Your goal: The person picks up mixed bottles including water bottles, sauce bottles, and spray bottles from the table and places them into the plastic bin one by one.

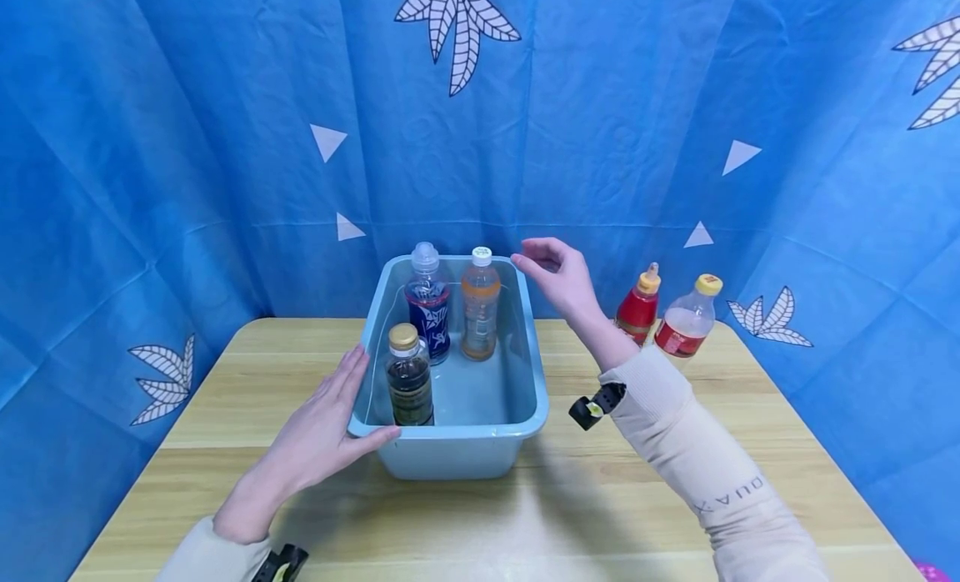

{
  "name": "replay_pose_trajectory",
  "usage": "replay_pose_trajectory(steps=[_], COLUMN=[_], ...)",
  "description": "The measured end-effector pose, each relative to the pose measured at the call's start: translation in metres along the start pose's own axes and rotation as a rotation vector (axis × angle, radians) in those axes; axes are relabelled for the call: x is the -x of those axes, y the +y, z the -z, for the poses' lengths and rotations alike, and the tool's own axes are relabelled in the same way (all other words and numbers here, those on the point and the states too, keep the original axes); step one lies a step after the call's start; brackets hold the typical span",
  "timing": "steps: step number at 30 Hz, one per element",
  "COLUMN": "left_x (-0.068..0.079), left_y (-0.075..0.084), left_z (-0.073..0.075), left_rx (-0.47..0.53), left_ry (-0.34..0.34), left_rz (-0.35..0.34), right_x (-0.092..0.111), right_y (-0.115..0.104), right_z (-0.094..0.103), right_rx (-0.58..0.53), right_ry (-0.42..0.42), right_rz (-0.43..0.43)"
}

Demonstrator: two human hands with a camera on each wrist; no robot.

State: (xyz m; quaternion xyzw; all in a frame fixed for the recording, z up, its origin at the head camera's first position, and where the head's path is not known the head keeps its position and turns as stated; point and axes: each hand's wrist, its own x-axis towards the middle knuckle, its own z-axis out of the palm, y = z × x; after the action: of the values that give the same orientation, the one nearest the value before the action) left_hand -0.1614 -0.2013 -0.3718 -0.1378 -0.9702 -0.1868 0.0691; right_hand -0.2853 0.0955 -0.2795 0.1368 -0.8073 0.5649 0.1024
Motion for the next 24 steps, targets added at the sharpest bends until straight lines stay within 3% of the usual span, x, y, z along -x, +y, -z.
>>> replay_pose_trajectory(steps=[11, 24], left_x=[-0.001, -0.001], left_y=[-0.001, 0.000], left_z=[0.000, 0.000], left_rx=[0.008, 0.006], left_ry=[-0.006, -0.014], left_rz=[0.002, 0.009], right_x=[0.021, 0.044], right_y=[0.022, 0.044], right_z=[0.015, 0.034], right_rx=[0.038, 0.050], right_ry=[0.018, 0.051], right_rz=[0.035, 0.014])
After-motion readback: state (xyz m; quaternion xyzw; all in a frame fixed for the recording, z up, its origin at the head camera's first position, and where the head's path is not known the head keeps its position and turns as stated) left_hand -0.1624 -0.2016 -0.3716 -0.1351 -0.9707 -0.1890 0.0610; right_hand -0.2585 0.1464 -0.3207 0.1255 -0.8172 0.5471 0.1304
